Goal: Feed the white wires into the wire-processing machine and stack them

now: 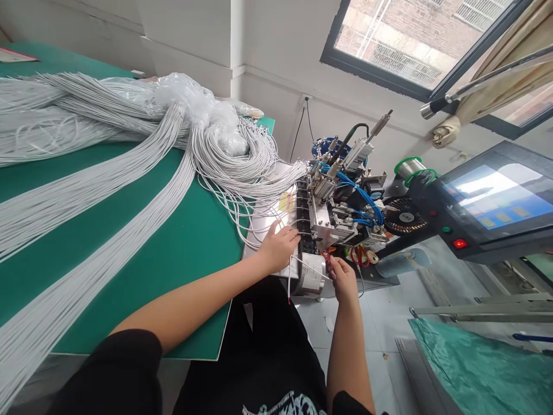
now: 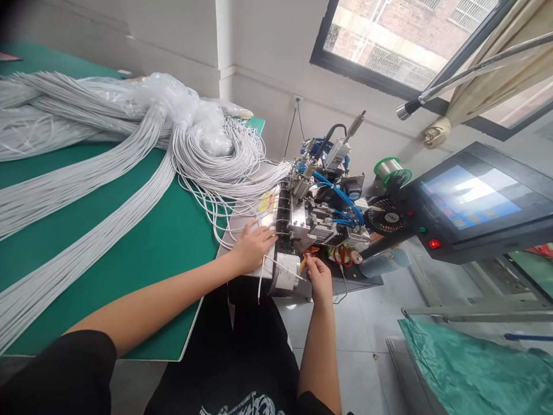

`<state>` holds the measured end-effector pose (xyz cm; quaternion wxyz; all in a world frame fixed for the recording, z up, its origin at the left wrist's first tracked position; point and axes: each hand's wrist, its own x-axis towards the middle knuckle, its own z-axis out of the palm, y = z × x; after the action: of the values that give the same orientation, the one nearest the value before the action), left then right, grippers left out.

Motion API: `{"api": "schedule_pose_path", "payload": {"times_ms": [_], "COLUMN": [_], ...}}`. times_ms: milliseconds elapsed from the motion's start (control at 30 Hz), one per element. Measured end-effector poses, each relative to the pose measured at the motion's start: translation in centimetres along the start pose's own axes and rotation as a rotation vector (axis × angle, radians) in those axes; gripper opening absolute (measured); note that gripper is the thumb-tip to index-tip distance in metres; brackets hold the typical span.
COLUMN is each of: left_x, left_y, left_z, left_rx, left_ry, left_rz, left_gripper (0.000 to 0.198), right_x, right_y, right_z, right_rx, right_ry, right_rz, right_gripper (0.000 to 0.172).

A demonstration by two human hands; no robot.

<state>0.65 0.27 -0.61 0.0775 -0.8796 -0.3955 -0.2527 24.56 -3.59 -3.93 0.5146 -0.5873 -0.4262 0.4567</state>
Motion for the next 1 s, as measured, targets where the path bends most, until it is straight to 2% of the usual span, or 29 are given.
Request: {"api": "schedule_pose_path", "payload": {"times_ms": [100, 267, 367, 433, 533, 633, 700, 867, 1000], "left_x": [0.0, 0.1, 0.1, 0.1, 0.2, 0.3, 0.4, 0.3, 0.3], "left_y": [-0.1, 0.0, 0.0, -0.1, -0.3, -0.2, -0.1, 0.3, 0.3], "left_z": [0.1, 0.0, -0.1, -0.2, -0.3, -0.3, -0.5, -0.9, -0.9], "left_rx": [0.002, -0.009, -0.014, -0.029, -0.066, -0.072, -0.059, 0.021, 0.053], "left_ry": [0.017, 0.042, 0.064, 0.096, 0.167, 0.236, 0.268, 0.277, 0.242], "left_rz": [0.001, 0.024, 0.031, 0.069, 0.216, 0.371, 0.413, 0.37, 0.305], "left_gripper": [0.045, 0.041, 0.04, 0.039, 0.036, 0.024, 0.02, 0.027, 0.029], "right_x": [-1.5, -3.9, -4.7, -4.9, -4.6, -3.8, -3.2, -2.1, -1.7], "right_y": [-1.0, -4.0, -5.2, -5.4, -5.1, -4.4, -4.0, -3.6, -3.5], "right_z": [-1.6, -3.1, -3.1, -3.0, -2.5, -1.6, -0.7, 2.1, 3.6], "right_rx": [-0.075, -0.277, -0.376, -0.398, -0.362, -0.254, -0.138, 0.109, 0.171], "right_ry": [-0.053, -0.37, -0.456, -0.428, -0.327, -0.156, -0.039, 0.123, 0.161], "right_rz": [-0.03, -0.082, -0.111, -0.138, -0.164, -0.187, -0.194, -0.183, -0.181], "right_gripper": [0.038, 0.032, 0.027, 0.024, 0.024, 0.025, 0.028, 0.033, 0.035]}}
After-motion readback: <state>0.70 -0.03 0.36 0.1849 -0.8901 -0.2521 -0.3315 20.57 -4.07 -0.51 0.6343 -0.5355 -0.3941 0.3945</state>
